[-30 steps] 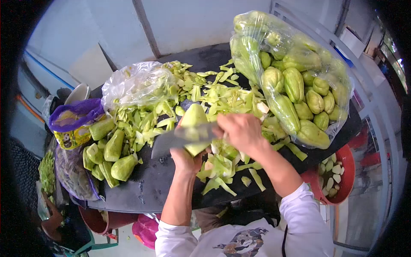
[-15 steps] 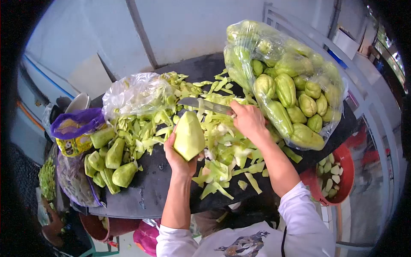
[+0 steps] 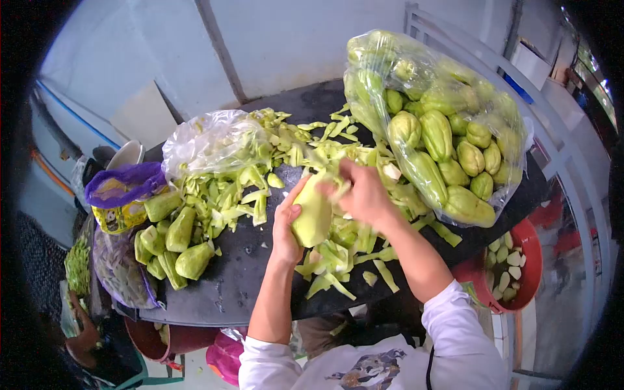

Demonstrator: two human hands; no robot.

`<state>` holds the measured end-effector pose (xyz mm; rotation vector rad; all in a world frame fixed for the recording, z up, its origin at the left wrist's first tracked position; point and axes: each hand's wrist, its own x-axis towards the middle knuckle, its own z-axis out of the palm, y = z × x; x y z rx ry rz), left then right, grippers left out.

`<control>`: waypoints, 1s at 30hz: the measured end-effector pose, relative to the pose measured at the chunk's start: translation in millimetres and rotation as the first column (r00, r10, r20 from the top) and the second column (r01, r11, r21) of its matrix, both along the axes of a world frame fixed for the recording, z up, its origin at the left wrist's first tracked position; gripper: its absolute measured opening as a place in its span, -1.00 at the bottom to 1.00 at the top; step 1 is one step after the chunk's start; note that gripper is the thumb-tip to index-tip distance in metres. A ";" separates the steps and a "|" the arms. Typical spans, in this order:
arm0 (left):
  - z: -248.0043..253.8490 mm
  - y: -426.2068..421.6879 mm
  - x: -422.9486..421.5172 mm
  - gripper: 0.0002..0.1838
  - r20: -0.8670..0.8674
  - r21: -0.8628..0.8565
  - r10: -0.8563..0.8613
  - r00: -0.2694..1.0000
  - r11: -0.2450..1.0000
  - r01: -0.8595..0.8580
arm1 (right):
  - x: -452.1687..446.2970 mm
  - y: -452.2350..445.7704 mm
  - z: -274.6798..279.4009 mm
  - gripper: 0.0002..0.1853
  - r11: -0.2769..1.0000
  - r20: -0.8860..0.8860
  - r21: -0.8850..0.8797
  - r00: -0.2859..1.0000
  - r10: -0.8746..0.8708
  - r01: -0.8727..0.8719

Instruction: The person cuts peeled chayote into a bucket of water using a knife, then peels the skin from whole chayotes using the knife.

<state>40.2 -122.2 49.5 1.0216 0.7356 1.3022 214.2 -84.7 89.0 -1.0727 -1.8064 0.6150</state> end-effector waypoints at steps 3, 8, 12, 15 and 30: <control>4.9 -3.8 5.4 -0.13 0.028 0.014 0.015 1.000 1.000 -0.016 | 17.7 21.2 -10.9 -0.59 0.978 0.078 -0.017 0.975 -0.206 0.208; -4.3 -3.1 -3.6 -0.41 0.363 -0.121 -0.081 0.928 0.984 0.133 | 6.9 5.9 -23.2 -0.75 0.961 0.236 0.258 0.958 -0.165 0.102; -24.4 5.6 -12.8 -0.42 0.465 -0.209 0.044 0.884 0.976 0.061 | -11.4 -13.8 -19.1 -0.87 0.903 0.408 0.425 0.903 -0.131 -0.061; -18.9 5.6 -11.1 -0.42 0.343 -0.162 0.062 0.937 0.987 -0.006 | -16.7 -17.1 -19.5 -0.86 0.837 0.432 0.541 0.882 -0.191 -0.084; -5.2 -5.1 -6.4 -0.38 0.175 -0.191 0.225 0.958 0.963 -0.192 | -1.2 12.5 -30.4 -0.94 0.929 0.461 0.366 0.856 -0.235 0.058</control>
